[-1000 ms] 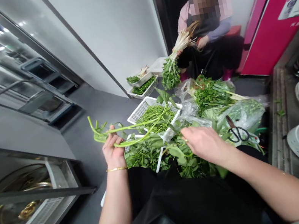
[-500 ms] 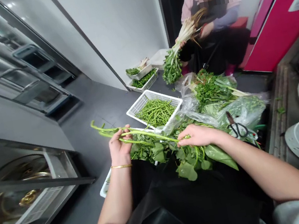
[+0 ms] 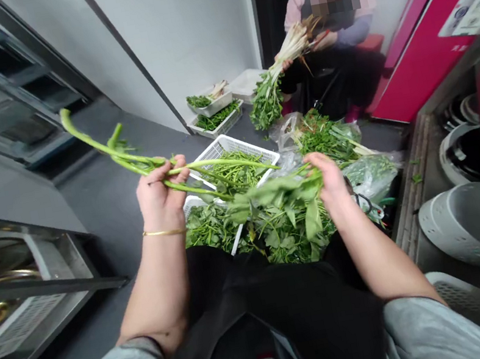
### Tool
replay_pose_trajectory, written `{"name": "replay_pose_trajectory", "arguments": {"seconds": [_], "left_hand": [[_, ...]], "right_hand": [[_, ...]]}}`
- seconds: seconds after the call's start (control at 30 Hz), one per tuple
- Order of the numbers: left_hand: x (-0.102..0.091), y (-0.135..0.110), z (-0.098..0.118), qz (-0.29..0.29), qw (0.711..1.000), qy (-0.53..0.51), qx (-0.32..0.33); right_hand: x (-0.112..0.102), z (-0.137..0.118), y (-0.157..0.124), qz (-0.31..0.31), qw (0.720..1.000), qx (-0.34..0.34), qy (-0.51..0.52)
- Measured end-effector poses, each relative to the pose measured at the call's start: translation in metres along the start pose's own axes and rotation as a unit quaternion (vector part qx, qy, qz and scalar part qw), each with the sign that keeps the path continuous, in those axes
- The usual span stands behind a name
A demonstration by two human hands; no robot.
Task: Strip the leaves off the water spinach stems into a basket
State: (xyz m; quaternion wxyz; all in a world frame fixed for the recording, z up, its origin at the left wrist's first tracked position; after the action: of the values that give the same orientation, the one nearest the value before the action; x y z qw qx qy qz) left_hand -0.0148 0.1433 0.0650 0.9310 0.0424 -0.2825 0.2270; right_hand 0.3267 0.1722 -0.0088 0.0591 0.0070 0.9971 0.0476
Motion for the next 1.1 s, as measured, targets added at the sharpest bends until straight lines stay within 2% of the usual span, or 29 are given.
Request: {"name": "replay_pose_trajectory", "arguments": {"seconds": [0.07,0.1,0.17,0.3,0.4,0.47,0.53,0.6,0.67,0.73,0.8,0.87,1.0,1.03,1.1], "left_hand": [[-0.006,0.005,0.004,0.041,0.999,-0.019,0.001],[-0.011,0.007,0.004,0.062,0.998,-0.024,-0.014],[-0.02,0.011,-0.003,0.095,0.993,-0.033,-0.06],[-0.029,0.018,-0.019,0.12,0.98,-0.082,-0.139],[-0.029,0.02,-0.029,0.121,0.972,-0.108,-0.168],[-0.028,0.019,-0.033,0.117,0.971,-0.109,-0.177],[-0.025,0.016,-0.036,0.11,0.972,-0.103,-0.178],[-0.022,0.011,-0.038,0.101,0.974,-0.093,-0.178],[-0.018,0.004,-0.039,0.087,0.975,-0.084,-0.186],[-0.015,-0.002,-0.041,0.073,0.975,-0.077,-0.195],[-0.014,-0.007,-0.041,0.063,0.975,-0.075,-0.201],[-0.017,-0.009,-0.042,0.065,0.974,-0.08,-0.203],[-0.029,-0.007,-0.041,0.077,0.972,-0.121,-0.185],[-0.032,-0.006,-0.04,0.071,0.972,-0.138,-0.174],[-0.035,-0.004,-0.037,0.041,0.973,-0.176,-0.146]], "right_hand": [[-0.031,0.001,-0.002,0.125,0.992,0.017,0.018],[-0.044,0.001,-0.005,0.161,0.986,0.034,0.016],[-0.06,-0.007,-0.011,0.148,0.987,0.047,-0.049],[-0.063,-0.041,-0.014,0.031,0.986,-0.005,-0.162],[-0.048,-0.06,-0.011,-0.032,0.971,-0.016,-0.237],[-0.027,-0.067,-0.013,-0.09,0.944,-0.026,-0.316],[0.001,-0.079,-0.019,-0.128,0.915,-0.098,-0.369],[0.031,-0.095,-0.025,-0.129,0.888,-0.207,-0.391],[0.06,-0.106,-0.026,-0.132,0.852,-0.277,-0.424],[0.083,-0.107,-0.018,-0.154,0.819,-0.281,-0.477],[0.097,-0.103,-0.006,-0.19,0.794,-0.251,-0.52],[0.099,-0.1,0.0,-0.224,0.792,-0.216,-0.525],[0.082,-0.092,-0.02,-0.272,0.853,-0.177,-0.408],[0.078,-0.085,-0.031,-0.31,0.861,-0.164,-0.37],[0.071,-0.061,-0.056,-0.419,0.839,-0.117,-0.327]]}}
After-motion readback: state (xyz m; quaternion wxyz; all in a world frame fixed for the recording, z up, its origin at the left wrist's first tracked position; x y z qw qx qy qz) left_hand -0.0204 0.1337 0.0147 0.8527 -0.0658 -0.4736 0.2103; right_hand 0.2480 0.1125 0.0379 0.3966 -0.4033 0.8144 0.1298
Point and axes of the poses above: each hand's wrist, its own y-axis towards the middle knuckle, its own x-axis out of the palm, z = x × y, the point moved 5 cm from there along y, towards the middle knuckle, and after that the axes turned 6 degrees about y, right-handed, at the moved point
